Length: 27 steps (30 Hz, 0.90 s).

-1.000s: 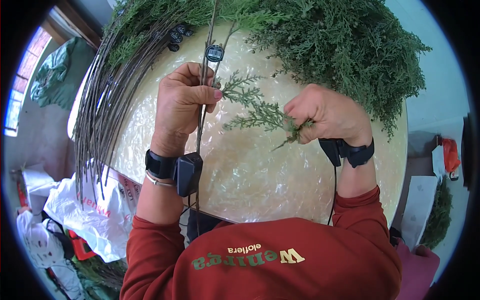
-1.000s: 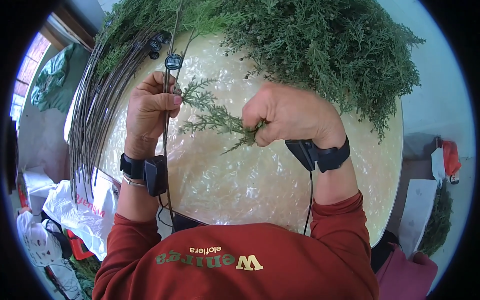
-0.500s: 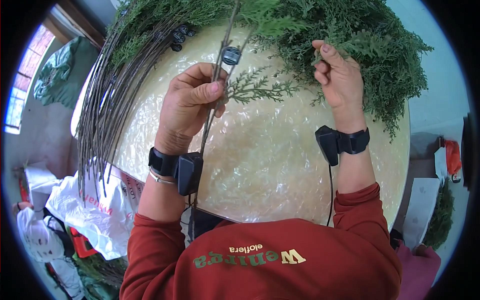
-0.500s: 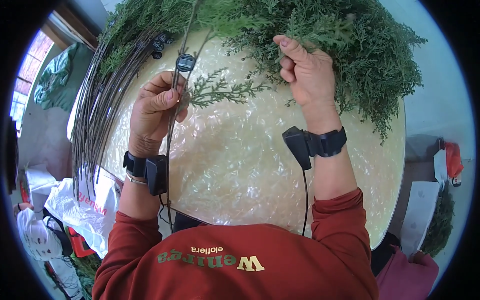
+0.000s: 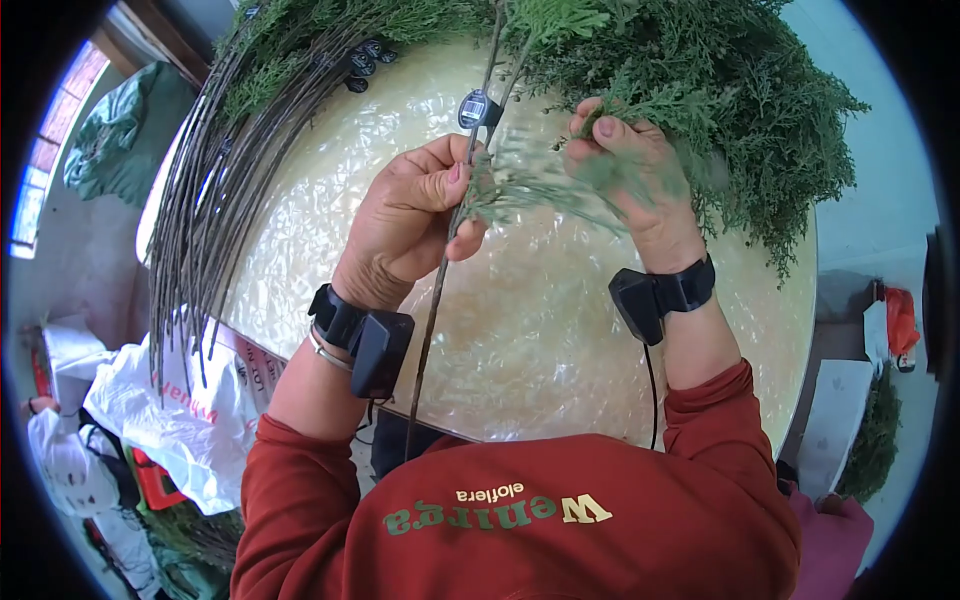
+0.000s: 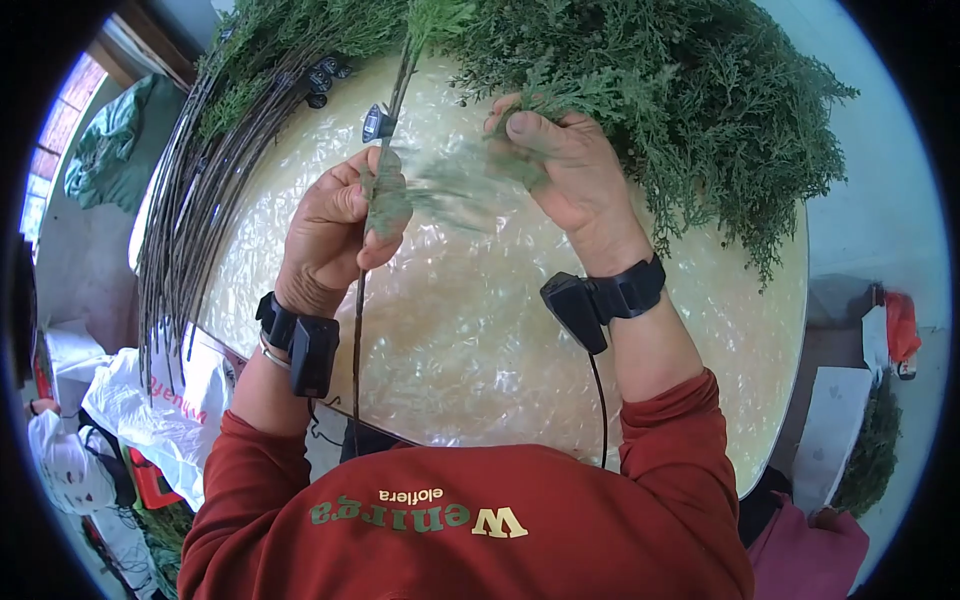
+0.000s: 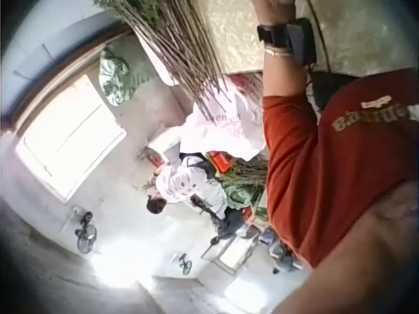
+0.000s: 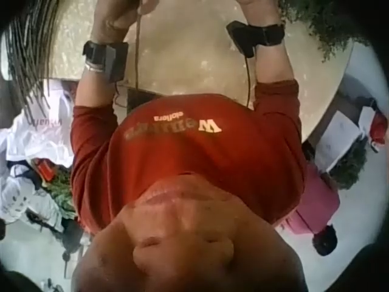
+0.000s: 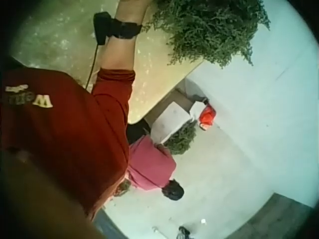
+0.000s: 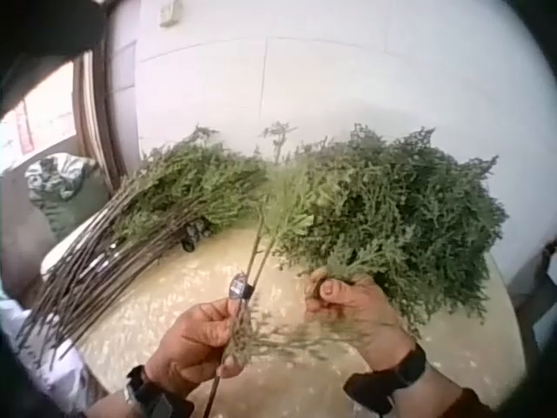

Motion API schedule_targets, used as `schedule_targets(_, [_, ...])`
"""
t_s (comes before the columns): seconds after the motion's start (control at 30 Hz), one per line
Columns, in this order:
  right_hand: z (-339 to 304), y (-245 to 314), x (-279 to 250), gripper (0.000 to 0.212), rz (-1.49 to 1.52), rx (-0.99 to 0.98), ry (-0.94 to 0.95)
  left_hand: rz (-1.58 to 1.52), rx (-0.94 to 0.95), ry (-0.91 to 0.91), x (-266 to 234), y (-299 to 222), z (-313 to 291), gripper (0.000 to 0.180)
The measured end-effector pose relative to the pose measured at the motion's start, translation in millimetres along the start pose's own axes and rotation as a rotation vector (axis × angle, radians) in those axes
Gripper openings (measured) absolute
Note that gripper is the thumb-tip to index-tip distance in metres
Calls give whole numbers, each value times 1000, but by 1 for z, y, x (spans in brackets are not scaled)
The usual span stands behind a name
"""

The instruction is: Attaching evergreen sprigs to wooden sticks using wire ties or small fasteners to create bundles.

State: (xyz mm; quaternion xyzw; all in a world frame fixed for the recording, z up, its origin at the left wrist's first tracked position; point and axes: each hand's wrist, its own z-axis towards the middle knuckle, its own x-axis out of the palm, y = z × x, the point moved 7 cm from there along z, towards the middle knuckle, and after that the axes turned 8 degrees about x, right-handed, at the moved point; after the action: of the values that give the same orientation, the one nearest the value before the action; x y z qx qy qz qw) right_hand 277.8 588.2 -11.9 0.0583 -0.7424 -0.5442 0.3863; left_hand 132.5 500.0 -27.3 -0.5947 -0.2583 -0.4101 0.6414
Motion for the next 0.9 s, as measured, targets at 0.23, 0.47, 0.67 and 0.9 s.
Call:
schedule_targets(0.23, [-8,-14,45,23,-11,-98,95,-144,-45,85,3,0,-3,23])
schedule_targets(0.47, [-16,-22,58,20,-96,-142,46,-312,-133,134,7,9,-4,22])
schedule_targets(0.67, [-24,-12,65,17,-77,-237,31,-314,-129,148,5,12,-4,20])
schedule_targets(0.9, [-27,-3,74,9,-150,-385,-20,-251,-74,95,3,10,-5,20])
